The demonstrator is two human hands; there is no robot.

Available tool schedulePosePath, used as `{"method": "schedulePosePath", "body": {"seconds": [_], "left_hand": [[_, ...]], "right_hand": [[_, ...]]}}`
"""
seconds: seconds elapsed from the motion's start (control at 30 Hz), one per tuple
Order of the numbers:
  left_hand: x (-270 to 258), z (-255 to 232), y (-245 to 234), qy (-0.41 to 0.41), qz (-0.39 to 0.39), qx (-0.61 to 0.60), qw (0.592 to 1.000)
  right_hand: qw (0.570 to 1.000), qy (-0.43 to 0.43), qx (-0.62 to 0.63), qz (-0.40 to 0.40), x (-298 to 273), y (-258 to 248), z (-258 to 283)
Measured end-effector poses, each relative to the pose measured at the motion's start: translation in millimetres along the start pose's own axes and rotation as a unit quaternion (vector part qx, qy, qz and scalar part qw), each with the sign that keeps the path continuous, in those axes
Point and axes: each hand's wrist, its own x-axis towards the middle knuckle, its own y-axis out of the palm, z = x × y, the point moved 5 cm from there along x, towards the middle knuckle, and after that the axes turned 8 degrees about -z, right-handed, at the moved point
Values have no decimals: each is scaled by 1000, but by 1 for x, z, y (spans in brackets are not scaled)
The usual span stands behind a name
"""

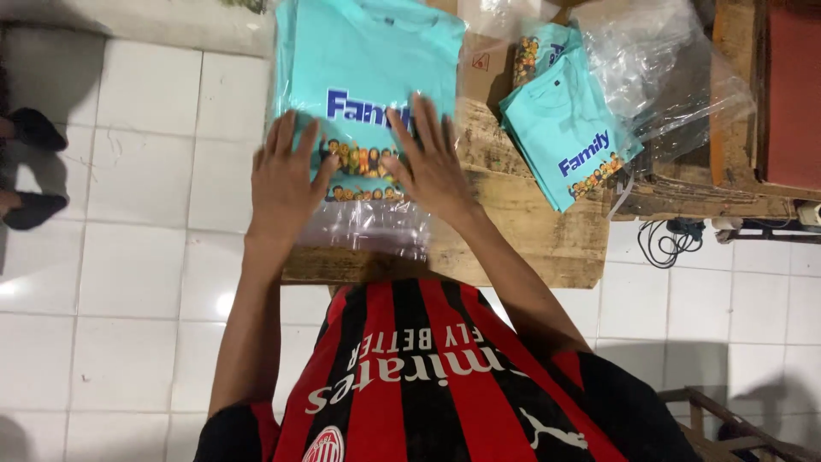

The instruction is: Folding printed t-shirts and inserting them into plastic bags for packaging

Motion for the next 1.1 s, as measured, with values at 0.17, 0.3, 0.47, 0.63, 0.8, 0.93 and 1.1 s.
{"method": "schedulePosePath", "body": {"seconds": [0.17, 0.3, 0.47, 0.63, 0.8, 0.93, 1.1], "left_hand": [[-6, -10, -27, -77, 27, -51, 995], [6, 24, -8, -84, -65, -117, 987], [10, 83, 60, -175, -59, -100, 978], [16, 63, 27, -187, -90, -179, 962], [39, 26, 20, -23, -162, -117, 980], [45, 6, 35, 2, -70, -22, 997], [38, 8, 37, -3, -16, 6, 1000]], "right_hand": [[998, 22, 45, -24, -18, -25, -10], [985, 131, 74, -87, -31, -11, -64], [947, 276, 158, 48, -11, 1, -58], [978, 151, 106, -96, 21, -27, -41], [983, -61, 28, -170, 92, 11, -47], [977, -142, -83, -137, 136, 73, -75], [981, -129, 6, -142, 132, 52, -66]]}}
